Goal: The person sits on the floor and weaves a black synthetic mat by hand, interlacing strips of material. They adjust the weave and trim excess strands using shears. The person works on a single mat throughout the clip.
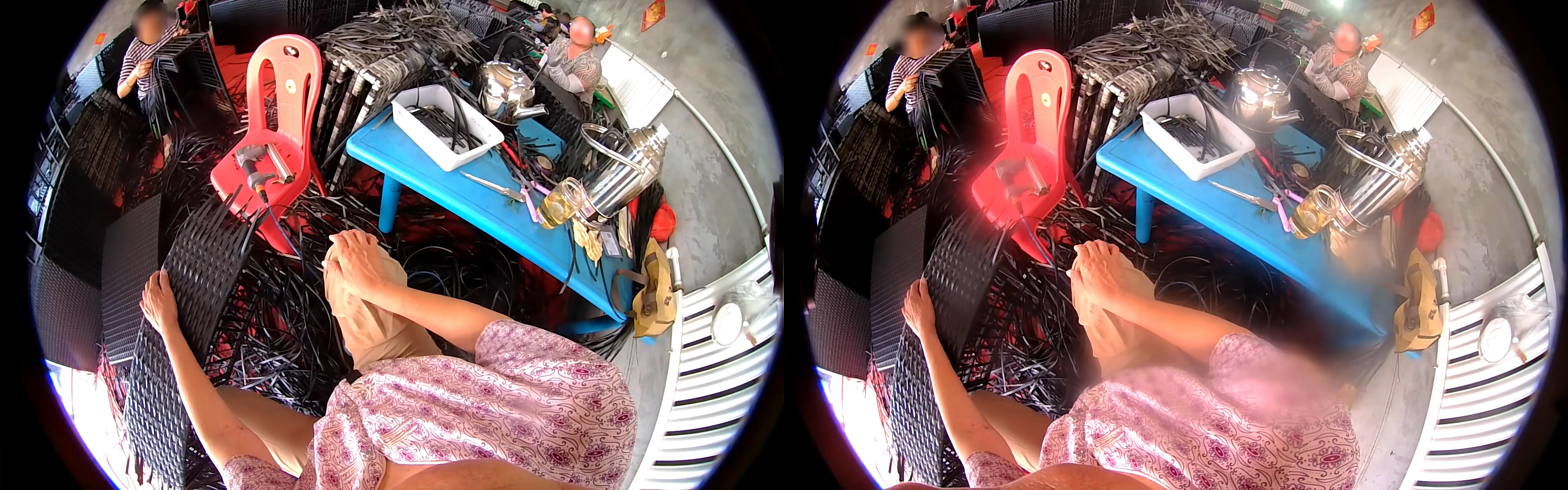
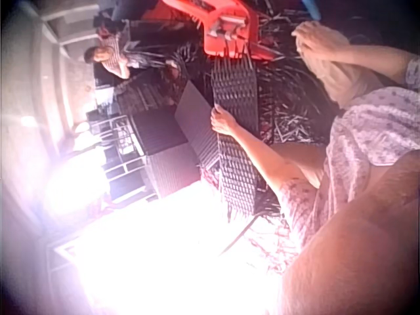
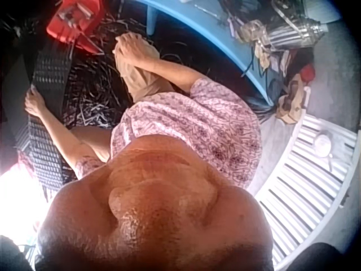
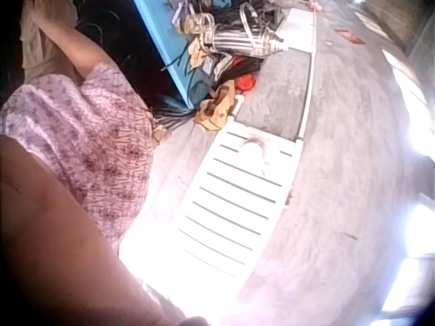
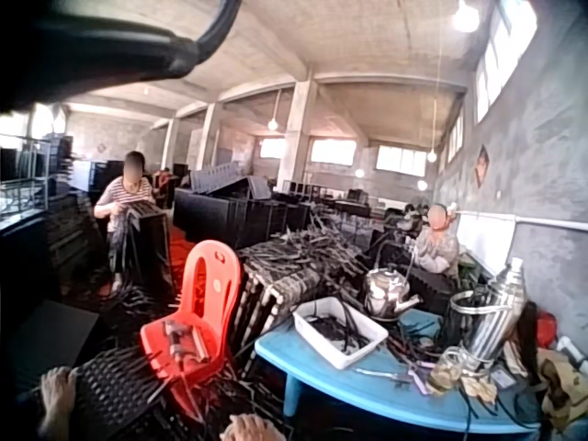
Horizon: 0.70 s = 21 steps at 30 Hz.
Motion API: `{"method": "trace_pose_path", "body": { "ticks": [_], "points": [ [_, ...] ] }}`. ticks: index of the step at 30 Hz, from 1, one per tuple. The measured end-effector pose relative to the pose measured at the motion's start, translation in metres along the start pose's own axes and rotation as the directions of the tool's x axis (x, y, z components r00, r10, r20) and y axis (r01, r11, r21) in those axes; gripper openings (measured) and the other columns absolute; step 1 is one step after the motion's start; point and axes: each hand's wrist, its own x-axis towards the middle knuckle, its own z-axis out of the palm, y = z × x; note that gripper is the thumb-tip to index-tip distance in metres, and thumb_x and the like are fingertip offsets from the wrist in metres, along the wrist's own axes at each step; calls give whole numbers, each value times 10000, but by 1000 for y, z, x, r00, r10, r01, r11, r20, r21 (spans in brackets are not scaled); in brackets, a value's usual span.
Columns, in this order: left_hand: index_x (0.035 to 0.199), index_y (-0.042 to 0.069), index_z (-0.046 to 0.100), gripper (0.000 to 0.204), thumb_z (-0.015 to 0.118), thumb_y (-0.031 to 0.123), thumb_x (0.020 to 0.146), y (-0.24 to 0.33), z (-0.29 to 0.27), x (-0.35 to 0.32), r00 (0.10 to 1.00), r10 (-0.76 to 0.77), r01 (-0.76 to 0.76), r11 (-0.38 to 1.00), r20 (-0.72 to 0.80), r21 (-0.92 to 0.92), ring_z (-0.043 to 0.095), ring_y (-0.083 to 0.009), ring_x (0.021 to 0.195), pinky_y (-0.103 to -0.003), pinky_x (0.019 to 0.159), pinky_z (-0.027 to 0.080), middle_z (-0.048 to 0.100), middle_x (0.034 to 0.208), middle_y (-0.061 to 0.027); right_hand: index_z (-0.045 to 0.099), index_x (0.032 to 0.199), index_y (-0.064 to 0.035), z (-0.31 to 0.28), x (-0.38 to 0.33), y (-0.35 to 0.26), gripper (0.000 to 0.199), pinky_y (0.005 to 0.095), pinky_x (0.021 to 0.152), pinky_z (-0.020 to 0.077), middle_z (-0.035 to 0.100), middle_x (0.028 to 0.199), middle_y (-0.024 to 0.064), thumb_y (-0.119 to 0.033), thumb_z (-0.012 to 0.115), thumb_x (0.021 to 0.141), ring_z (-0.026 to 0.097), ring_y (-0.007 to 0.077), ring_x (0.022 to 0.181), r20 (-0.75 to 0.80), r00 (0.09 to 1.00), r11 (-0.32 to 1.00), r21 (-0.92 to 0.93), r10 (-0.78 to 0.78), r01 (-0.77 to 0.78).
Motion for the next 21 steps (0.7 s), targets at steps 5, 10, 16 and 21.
{"method": "trace_pose_path", "body": {
  "ticks": [5,10,16,21],
  "points": [
    [1277,119,666,542,377,518,1051,5,-3,-2,1000,-4,4,1000,-2,-6,601,-315,1193,-492,1043,396,681,1271,-90,559,1306,-23,1,-1,2,527,452,975,390,597,1224,112,-339,685,903,515,288,1202,-10,1000,1000,-1,-4,4],
    [1279,117,665,546,374,520,1053,4,-3,-2,1000,1,-1,1000,-6,1,602,-316,1191,-496,1040,397,682,1267,-94,558,1304,-24,1,-1,2,521,452,975,389,597,1222,114,-345,674,912,514,290,1203,-24,1000,1000,16,-8,9],
    [1278,117,666,543,374,516,1055,3,-1,-2,1000,4,-4,1000,-13,2,603,-315,1190,-496,1036,400,683,1266,-94,558,1303,-27,1,-1,3,511,457,988,387,597,1221,118,-342,670,916,512,296,1206,-17,1000,1000,1,-8,8],
    [1283,116,664,545,373,517,1055,6,-4,-2,1000,-1,1,1000,1,1,602,-313,1196,-489,1039,401,681,1275,-94,553,1300,-29,0,-1,3,507,460,992,386,597,1223,119,-337,672,915,512,297,1208,-14,1000,1000,6,-5,5]
  ]
}}
